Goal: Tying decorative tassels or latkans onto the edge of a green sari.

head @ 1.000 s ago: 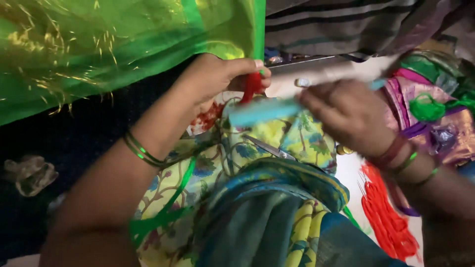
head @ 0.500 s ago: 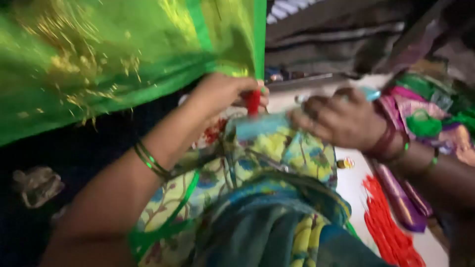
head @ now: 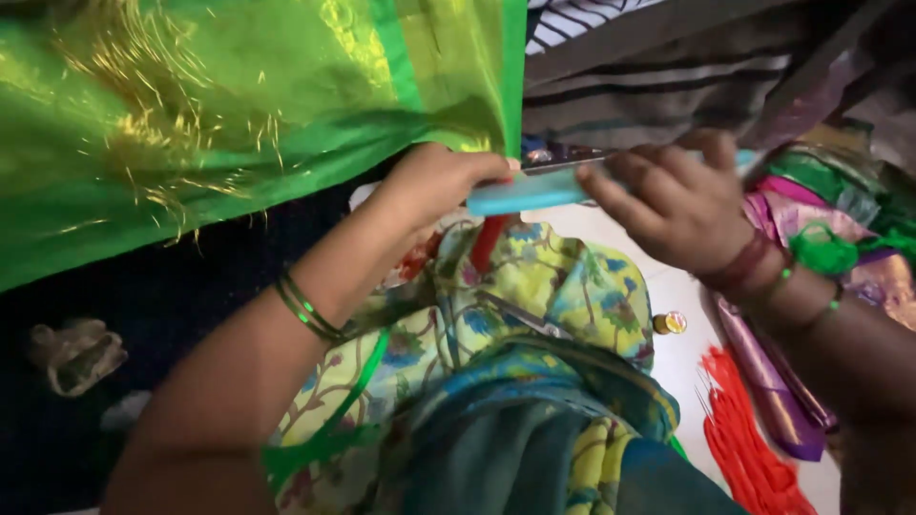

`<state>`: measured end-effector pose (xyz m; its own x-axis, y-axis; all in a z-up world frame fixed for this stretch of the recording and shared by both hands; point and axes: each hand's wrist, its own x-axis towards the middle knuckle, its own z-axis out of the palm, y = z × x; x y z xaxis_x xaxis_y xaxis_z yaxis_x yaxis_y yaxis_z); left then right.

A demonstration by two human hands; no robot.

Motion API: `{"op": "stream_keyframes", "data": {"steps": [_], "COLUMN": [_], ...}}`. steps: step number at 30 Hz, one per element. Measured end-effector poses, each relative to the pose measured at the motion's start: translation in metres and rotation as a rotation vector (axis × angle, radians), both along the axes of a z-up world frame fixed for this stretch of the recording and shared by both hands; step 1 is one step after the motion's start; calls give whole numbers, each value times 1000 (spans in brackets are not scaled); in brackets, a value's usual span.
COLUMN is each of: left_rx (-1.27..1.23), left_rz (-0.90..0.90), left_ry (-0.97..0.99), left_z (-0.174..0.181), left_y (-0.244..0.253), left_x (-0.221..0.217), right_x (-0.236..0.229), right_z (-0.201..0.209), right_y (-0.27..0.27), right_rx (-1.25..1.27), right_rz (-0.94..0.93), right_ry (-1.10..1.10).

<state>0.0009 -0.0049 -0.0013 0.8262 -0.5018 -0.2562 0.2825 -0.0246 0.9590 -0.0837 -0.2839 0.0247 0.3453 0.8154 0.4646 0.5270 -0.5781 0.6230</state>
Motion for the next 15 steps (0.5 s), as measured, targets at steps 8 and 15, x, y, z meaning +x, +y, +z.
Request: {"op": "stream_keyframes", "data": {"steps": [8,15], "left_rx": [-28,-249], "left_rz": [60,298], "left_ry": [-159,-521], "left_z": [-35,-73], "left_y": [-14,-34], "left_x": [-6,-41], "right_x": [-28,-53], "right_z": [-45,-222], "right_y": [-7,-44], "right_rx": [107,800], "right_rz": [203,-548], "right_ry": [153,1194]}}
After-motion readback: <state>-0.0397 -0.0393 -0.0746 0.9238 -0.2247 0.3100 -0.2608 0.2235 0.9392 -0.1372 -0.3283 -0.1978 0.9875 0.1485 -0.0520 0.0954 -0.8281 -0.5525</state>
